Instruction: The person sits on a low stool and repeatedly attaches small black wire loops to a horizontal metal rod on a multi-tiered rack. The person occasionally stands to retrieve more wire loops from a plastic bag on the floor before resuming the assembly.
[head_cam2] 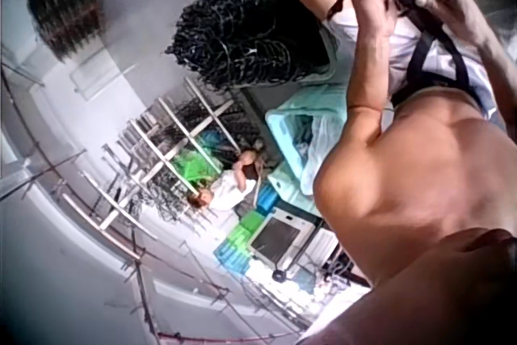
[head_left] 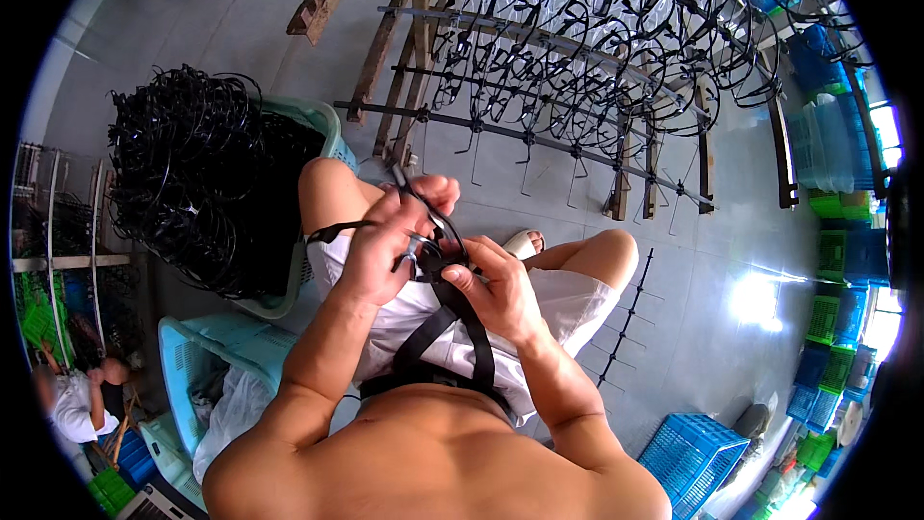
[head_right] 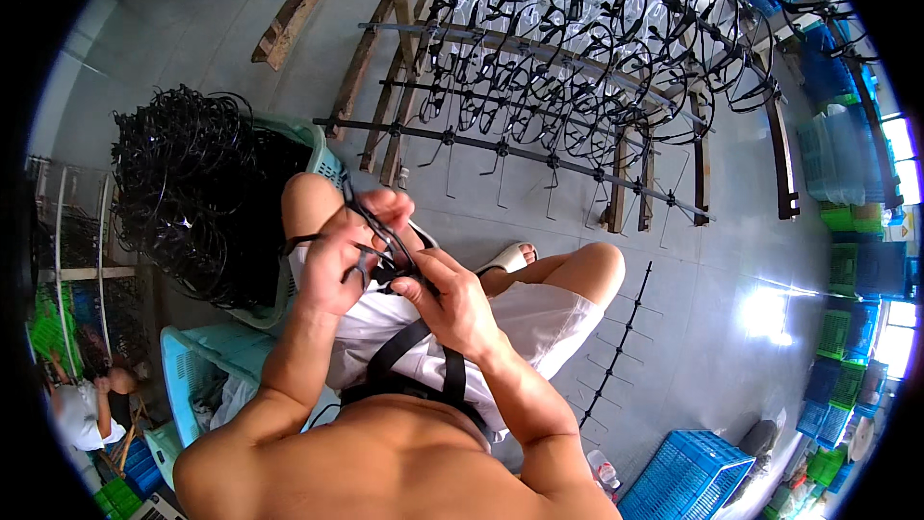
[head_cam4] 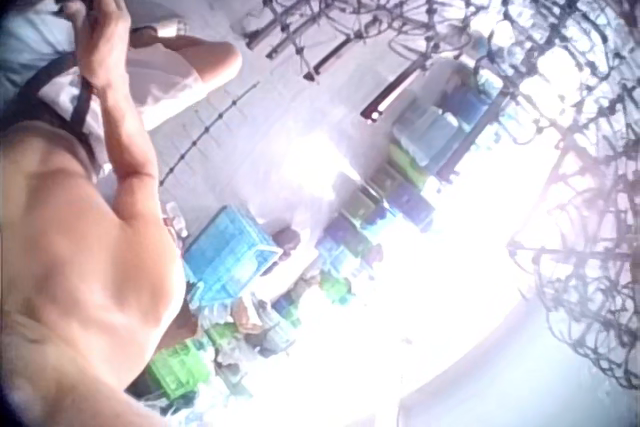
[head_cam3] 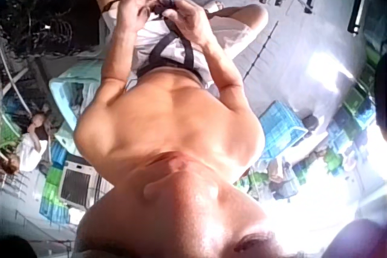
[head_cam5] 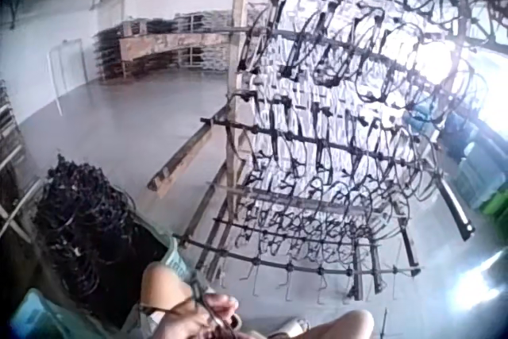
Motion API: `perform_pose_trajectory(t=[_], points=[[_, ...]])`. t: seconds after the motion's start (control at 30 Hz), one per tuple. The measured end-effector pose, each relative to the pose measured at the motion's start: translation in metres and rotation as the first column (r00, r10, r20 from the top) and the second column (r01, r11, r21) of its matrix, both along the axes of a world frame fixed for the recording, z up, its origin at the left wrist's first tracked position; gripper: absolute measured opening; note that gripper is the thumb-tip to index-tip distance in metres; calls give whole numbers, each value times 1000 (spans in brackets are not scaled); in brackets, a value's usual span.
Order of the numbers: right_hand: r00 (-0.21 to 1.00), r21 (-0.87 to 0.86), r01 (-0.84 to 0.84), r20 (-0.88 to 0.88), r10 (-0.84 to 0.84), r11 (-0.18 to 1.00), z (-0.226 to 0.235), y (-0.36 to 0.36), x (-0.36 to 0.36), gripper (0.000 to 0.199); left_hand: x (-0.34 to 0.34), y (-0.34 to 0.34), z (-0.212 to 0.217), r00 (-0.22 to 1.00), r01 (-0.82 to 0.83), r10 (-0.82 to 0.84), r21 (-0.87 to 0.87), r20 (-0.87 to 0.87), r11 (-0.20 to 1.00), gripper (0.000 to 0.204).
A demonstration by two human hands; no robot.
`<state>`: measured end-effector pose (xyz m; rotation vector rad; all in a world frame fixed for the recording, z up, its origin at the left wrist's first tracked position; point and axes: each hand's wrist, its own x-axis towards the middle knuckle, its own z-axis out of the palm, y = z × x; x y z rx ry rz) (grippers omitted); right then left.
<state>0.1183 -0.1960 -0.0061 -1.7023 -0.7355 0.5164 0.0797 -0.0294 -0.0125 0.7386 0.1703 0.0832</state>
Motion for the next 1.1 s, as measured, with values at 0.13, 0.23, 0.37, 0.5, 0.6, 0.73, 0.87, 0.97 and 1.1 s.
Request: perform_pose_trajectory(t=[0.13,0.23,0.37,0.5,0.6,0.73,0.87,0.97,1.1], points=[[982,-59,-52,178,62,997,10,-4,13,24,-12,-7,-10,978,166,-201,354,62,920,16],[836,-77,243,522,-169,967,12,-2,18,31,-13,-20,-15,982,-140,80,371,174,918,12],[605,228,205,-794,60,952,-29,-30,-3,60,-4,-34,-20,829,-342,89,374,552,862,29],[156,485,608,-850,504,629,-13,-16,-22,64,-6,-60,-10,880,-271,-178,772,441,575,47],[424,568,559,-822,381,604,-7,-22,-20,52,-17,-62,-20,912,-239,-168,819,373,522,57],[611,540,647,-789,57,539,-2,-39,-9,31,-58,-95,-10,985,159,-171,555,-32,816,39],[861,32,334,-418,-291,942,18,-81,8,32,-57,-52,35,911,122,-398,854,105,505,21],[920,-20,131,-370,-130,991,24,-90,14,41,2,-84,42,938,-70,-325,986,117,152,51],[693,328,239,-717,76,914,-1,-107,8,39,6,-108,8,932,312,-329,804,-154,506,47]])
